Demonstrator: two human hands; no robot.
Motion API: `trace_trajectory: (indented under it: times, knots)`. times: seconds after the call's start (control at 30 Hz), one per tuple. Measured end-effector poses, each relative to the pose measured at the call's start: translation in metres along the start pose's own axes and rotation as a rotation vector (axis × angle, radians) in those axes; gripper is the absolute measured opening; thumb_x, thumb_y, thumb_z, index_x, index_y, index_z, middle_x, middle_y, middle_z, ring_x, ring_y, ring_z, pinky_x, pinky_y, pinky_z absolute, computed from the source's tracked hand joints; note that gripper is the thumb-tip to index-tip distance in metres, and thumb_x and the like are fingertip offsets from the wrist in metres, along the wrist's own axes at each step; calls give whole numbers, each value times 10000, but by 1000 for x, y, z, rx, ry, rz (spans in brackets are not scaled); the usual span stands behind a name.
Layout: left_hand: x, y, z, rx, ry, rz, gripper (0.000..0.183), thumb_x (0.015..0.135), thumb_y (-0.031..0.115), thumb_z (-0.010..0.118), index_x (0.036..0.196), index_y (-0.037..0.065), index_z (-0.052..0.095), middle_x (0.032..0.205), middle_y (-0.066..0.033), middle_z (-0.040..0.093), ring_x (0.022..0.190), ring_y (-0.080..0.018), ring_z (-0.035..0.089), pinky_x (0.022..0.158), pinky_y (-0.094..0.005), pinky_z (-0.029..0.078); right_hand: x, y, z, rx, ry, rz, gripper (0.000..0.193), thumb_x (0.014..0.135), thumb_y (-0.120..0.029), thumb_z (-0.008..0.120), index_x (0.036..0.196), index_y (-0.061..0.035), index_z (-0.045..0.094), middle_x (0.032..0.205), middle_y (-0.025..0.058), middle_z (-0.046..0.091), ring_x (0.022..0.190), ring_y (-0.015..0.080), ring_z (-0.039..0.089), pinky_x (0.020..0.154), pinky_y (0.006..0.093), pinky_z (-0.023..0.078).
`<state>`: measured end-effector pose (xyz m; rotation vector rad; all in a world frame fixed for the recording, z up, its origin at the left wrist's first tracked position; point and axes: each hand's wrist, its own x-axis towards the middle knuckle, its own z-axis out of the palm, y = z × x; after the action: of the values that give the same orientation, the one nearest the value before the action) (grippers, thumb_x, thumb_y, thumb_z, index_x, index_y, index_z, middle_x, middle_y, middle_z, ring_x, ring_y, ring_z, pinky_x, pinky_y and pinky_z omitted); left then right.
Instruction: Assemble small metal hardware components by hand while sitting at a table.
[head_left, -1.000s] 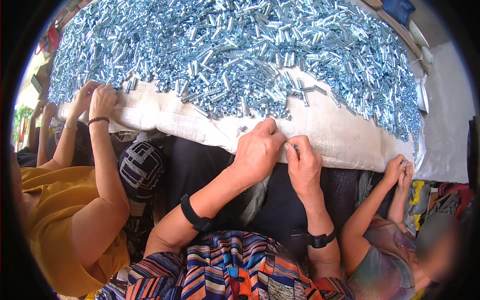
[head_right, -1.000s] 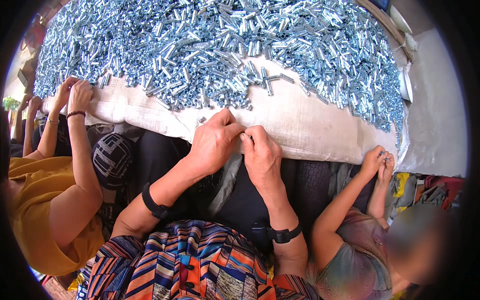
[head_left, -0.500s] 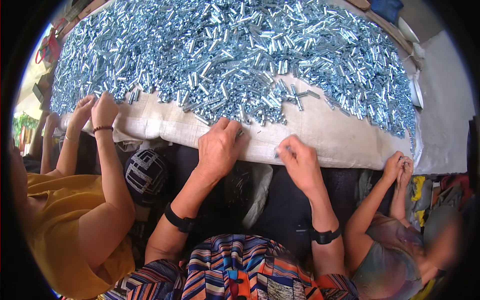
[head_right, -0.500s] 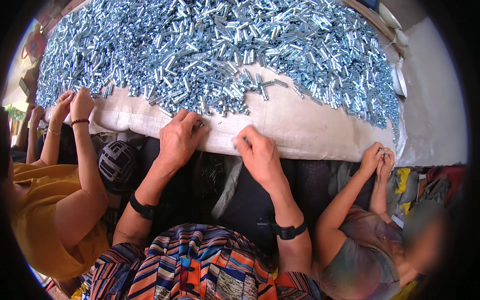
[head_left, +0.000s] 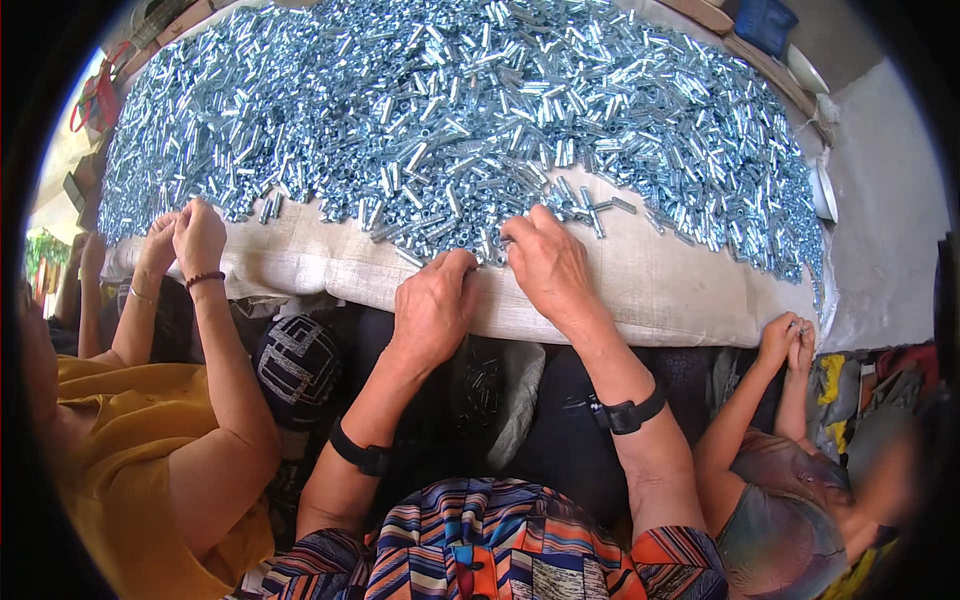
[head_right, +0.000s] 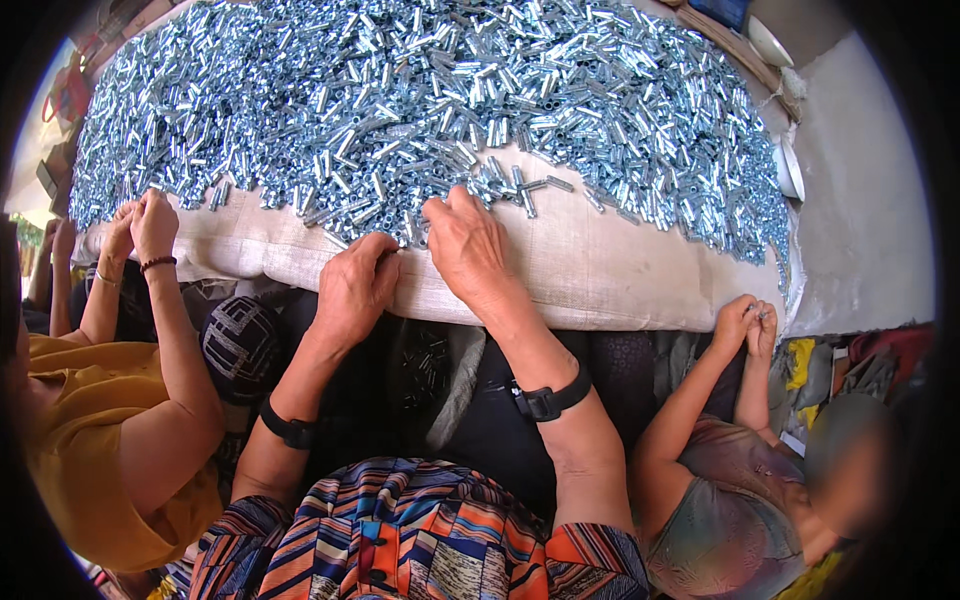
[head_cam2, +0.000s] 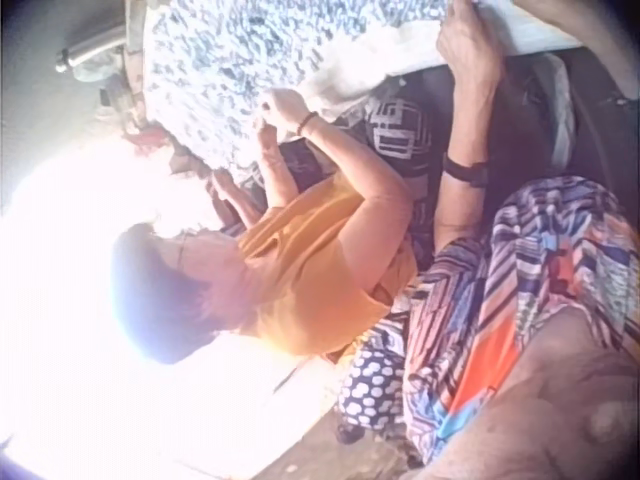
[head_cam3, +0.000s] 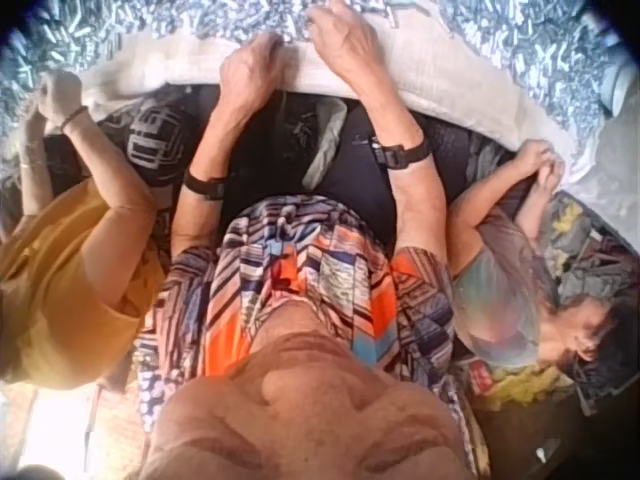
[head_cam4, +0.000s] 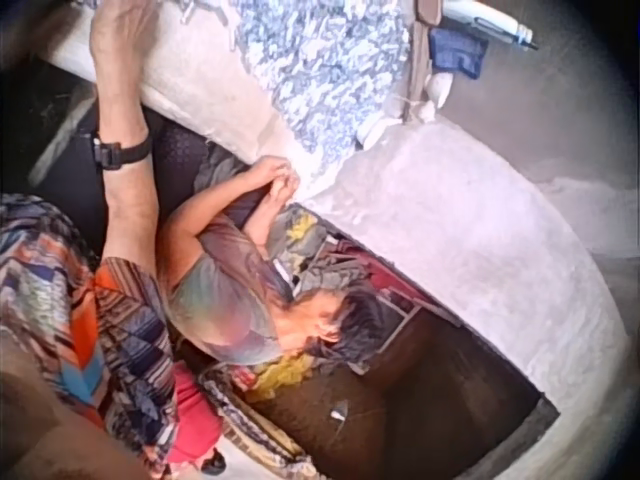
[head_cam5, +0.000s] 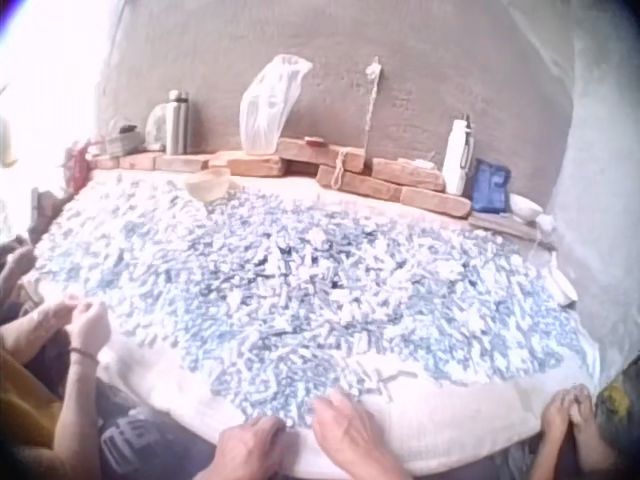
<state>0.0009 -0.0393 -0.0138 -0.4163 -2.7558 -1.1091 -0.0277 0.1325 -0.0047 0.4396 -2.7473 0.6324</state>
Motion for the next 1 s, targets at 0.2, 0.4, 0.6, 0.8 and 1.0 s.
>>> trace_trajectory:
  times: [0.2, 0.4, 0.6, 0.8, 1.0]
  knots:
    - [-1, -3, -5, -357, 52, 61, 115, 878, 111, 593, 952, 29, 620, 775, -112, 632, 639, -262, 616, 602, -370, 479, -27, 3, -7, 736, 130, 337, 165, 842, -60, 658, 997, -22, 618, 813, 53, 588, 670, 142, 573, 605, 290, 470]
    - [-6, 18, -15, -1146, -243, -342, 125, 925, 112, 564, 995, 18, 608, 809, -35, 631, 675, -79, 580, 622, -229, 486, -57, -10, -40, 1161, 9, 531, 184, 922, -63, 589, 1094, -3, 571, 807, 8, 604, 671, 71, 554, 600, 223, 452]
    - [-8, 33, -2, -1219, -345, -409, 130, 928, 115, 556, 1027, 38, 590, 849, -53, 647, 717, -101, 622, 665, -233, 518, -82, -4, -47, 1204, -55, 535, 177, 941, -69, 566, 1098, 8, 589, 815, 11, 599, 690, 59, 547, 623, 217, 459]
    - [-8, 40, 8, -1314, -428, -336, 146, 938, 113, 570, 1051, 22, 586, 850, -59, 655, 715, -100, 613, 677, -237, 510, -90, -6, -57, 998, -48, 398, 153, 920, -37, 587, 1055, 12, 637, 867, 35, 609, 755, 80, 569, 670, 215, 463]
    - [-9, 36, 13, -1265, -451, -313, 122, 937, 101, 586, 1011, 5, 601, 816, -51, 652, 679, -107, 613, 660, -235, 506, -92, -4, -57, 925, -50, 323, 153, 897, -9, 613, 1048, 11, 629, 888, 40, 625, 773, 78, 578, 685, 226, 473]
